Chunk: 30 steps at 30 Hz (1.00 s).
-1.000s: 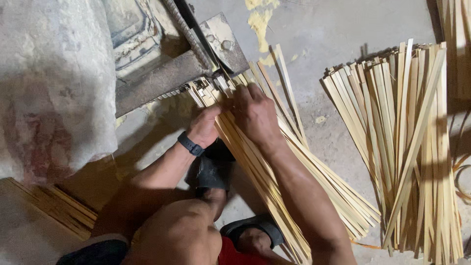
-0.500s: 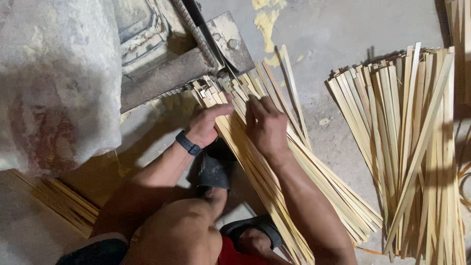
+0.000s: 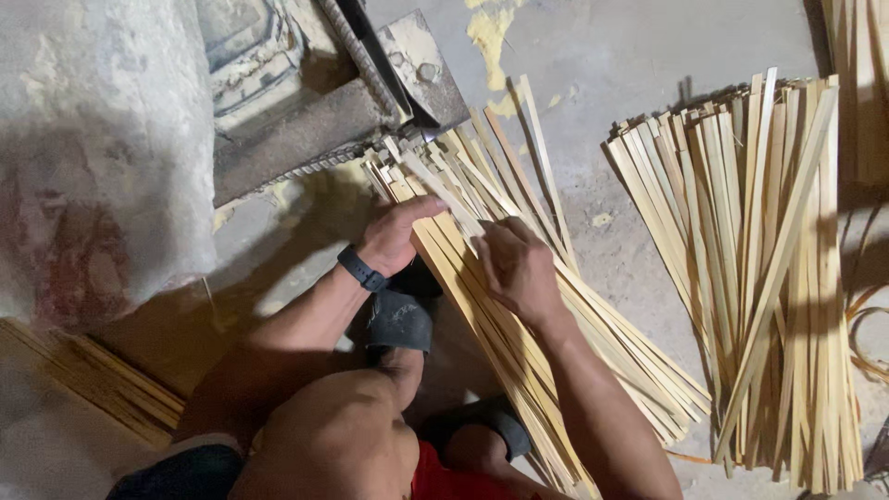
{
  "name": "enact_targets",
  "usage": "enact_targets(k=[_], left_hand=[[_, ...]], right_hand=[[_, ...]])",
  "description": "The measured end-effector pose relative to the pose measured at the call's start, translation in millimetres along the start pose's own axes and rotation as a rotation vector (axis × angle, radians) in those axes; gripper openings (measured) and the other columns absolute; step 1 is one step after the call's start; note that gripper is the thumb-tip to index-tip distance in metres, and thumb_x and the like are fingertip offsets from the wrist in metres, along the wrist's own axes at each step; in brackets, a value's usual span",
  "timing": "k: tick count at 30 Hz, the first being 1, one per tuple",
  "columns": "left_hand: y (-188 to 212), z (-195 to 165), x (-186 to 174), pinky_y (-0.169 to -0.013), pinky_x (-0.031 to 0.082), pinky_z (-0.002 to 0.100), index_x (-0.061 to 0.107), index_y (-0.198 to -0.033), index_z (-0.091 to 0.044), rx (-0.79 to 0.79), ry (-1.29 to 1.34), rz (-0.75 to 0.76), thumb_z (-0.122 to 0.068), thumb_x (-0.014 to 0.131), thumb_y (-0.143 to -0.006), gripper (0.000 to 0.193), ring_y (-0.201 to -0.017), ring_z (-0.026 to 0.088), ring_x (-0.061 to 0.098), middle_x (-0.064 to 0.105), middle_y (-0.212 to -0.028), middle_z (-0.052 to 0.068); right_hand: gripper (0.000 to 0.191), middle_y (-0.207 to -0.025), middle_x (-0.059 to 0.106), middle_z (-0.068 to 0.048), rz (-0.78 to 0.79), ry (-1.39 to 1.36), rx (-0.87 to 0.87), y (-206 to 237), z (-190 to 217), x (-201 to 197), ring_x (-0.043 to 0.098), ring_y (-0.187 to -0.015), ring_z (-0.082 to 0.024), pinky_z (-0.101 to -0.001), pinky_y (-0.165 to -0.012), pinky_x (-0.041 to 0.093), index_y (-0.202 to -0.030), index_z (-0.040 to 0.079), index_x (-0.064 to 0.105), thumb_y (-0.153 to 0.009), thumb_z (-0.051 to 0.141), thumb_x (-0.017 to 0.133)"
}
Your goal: The person feeds thin wooden strips into a cutting machine, aligns them, and cuts them to length. The cut pieces are collected and stacked on the floor.
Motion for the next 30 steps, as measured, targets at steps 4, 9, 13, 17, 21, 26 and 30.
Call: enact_targets(k=[4, 9, 13, 17, 21, 26, 30], left_hand=[[0, 0, -8, -0.113, 0.043, 0.040, 0.069, -0.122, 0.000, 0.018, -0.042, -0.072, -0.029, 0.077, -0.084, 0.048, -0.126, 0.026, 0.059, 0.070, -0.126, 0.017], [4, -7, -15, -0.112, 0.045, 0.039, 0.070, -0.121, 0.003, 0.090, -0.063, -0.120, -0.026, 0.078, -0.087, 0.045, -0.125, 0.027, 0.061, 0.070, -0.127, 0.020], [5, -3, -16, -0.109, 0.048, 0.036, 0.069, -0.121, 0.000, 0.031, -0.036, -0.083, -0.027, 0.073, -0.089, 0.042, -0.123, 0.023, 0.064, 0.072, -0.125, 0.017], [4, 2, -10, -0.104, 0.053, 0.038, 0.066, -0.122, 0.001, -0.021, 0.120, 0.027, -0.025, 0.072, -0.094, 0.039, -0.113, 0.024, 0.066, 0.070, -0.119, 0.016], [8, -4, -6, -0.101, 0.055, 0.037, 0.067, -0.120, 0.002, 0.020, 0.131, 0.033, -0.021, 0.071, -0.094, 0.036, -0.110, 0.023, 0.067, 0.071, -0.117, 0.014], [24, -25, 16, -0.097, 0.057, 0.038, 0.070, -0.117, 0.002, 0.012, 0.063, 0.114, -0.022, 0.068, -0.091, 0.035, -0.106, 0.024, 0.070, 0.073, -0.112, 0.016], [39, -50, 34, -0.098, 0.058, 0.041, 0.067, -0.116, 0.003, 0.151, 0.031, 0.122, -0.017, 0.078, -0.091, 0.034, -0.107, 0.025, 0.069, 0.071, -0.111, 0.017]], right_hand=[[0.020, -0.099, 0.070, -0.019, -0.074, -0.075, 0.075, 11, -20, -1, 0.070, -0.078, -0.018, -0.0262, -0.054, 0.059, -0.111, 0.000, 0.076, -0.101, 0.014, 0.064], [0.020, -0.090, 0.071, -0.014, -0.111, -0.218, 0.236, 16, -52, -16, 0.066, -0.073, -0.016, -0.0254, -0.043, 0.057, -0.113, 0.001, 0.077, -0.103, 0.011, 0.063], [0.023, -0.093, 0.071, -0.013, -0.059, -0.095, 0.383, 13, -71, -16, 0.060, -0.061, -0.017, -0.0262, -0.045, 0.046, -0.118, 0.002, 0.074, -0.102, 0.011, 0.062], [0.030, -0.103, 0.068, -0.012, -0.268, 0.354, -0.054, 9, -26, -27, 0.064, -0.079, -0.018, -0.0278, -0.062, 0.057, -0.120, 0.001, 0.069, -0.097, 0.019, 0.060], [0.027, -0.089, 0.068, -0.010, 0.205, -0.222, 0.404, 19, -46, 17, 0.063, -0.071, -0.013, -0.0333, -0.057, 0.057, -0.087, 0.000, 0.073, -0.103, 0.022, 0.067], [0.025, -0.075, 0.059, -0.008, 0.084, -0.470, 0.361, 20, -31, 7, 0.050, -0.070, -0.015, -0.0347, -0.062, 0.043, -0.081, 0.002, 0.075, -0.096, 0.022, 0.077], [0.028, -0.064, 0.061, -0.001, 0.127, -0.363, 0.526, 25, -45, 9, 0.049, -0.056, -0.014, -0.0369, -0.051, 0.039, -0.077, 0.008, 0.076, -0.096, 0.027, 0.072]])
Point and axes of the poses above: each hand's wrist, its own y-axis away from the middle knuckle, its own x-axis out of the palm, z = x × y, the point moved 8 cm from there along -y, towards the middle knuckle
